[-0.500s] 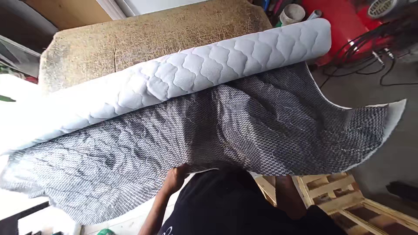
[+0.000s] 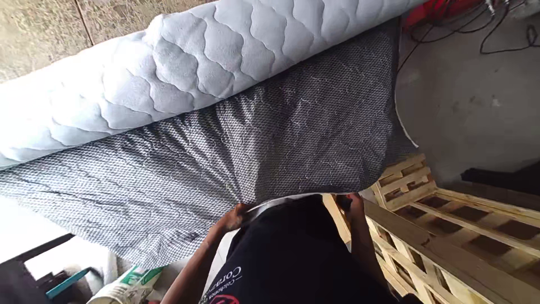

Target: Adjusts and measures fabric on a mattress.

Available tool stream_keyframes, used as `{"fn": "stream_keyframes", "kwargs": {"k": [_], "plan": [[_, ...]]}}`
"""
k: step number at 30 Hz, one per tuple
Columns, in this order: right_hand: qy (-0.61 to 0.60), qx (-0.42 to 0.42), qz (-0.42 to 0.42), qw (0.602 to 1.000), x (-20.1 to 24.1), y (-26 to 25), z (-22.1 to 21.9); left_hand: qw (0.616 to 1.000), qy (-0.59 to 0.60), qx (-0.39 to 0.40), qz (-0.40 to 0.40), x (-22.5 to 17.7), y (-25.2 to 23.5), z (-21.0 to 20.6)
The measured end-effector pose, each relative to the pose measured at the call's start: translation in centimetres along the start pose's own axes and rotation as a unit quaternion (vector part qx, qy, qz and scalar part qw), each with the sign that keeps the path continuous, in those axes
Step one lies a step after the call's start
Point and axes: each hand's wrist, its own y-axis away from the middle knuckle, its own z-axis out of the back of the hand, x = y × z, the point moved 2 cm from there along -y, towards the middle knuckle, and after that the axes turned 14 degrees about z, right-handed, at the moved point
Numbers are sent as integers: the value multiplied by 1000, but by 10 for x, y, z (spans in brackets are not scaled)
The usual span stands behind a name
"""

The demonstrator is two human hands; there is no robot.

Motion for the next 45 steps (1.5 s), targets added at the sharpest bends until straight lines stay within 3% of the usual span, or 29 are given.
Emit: {"fn": "stream_keyframes", "kwargs": {"k": [2,4,7,10,11,12,14,17,19,22,25,27,29,32,34,37,39,40,42,45], "plan": [[2,-4,-1,1000,-2,-9,6,997,66,31,-13,8,-8,10],[-20,-10,-9,1000,1,-24,11,974,223,9,-44,12,-20,35],[-42,-4,2,999,16,-53,22,850,482,-185,-102,-25,-46,98],[-19,-3,22,1000,30,-78,36,675,657,-319,-101,-63,-69,171],[-13,-1,26,1000,32,-86,40,643,676,-346,-93,-76,-72,190],[-12,0,28,1000,35,-94,44,636,677,-358,-95,-91,-73,209],[-31,2,22,999,36,-109,50,646,662,-367,-101,-127,-67,248],[-58,13,3,998,40,-122,55,633,668,-338,-198,-187,-36,321],[-58,22,-8,998,47,-130,54,635,621,-394,-238,-230,-3,362],[-67,38,-9,997,56,-137,45,700,460,-475,-270,-294,33,392],[-84,77,-2,994,66,-140,27,808,268,-475,-222,-325,18,364],[-104,95,-11,990,72,-147,6,885,56,-437,-148,-309,-9,324],[-114,102,-33,988,77,-148,-9,929,-80,-356,-57,-260,-46,274],[-109,86,-54,989,87,-149,-28,966,-43,-252,48,-156,-83,200],[-95,81,-71,990,96,-152,-42,948,91,-271,141,-82,-92,149],[-89,84,-101,987,110,-157,-64,842,356,-317,255,-6,-91,69],[-85,101,-99,986,124,-170,-85,781,448,-337,277,9,-92,46],[-79,114,-87,987,130,-177,-96,777,465,-326,272,8,-94,49],[-61,136,-62,987,141,-189,-110,823,448,-260,233,-6,-100,68],[-53,154,-15,986,170,-201,-123,932,269,-215,112,-71,-118,110]]}}
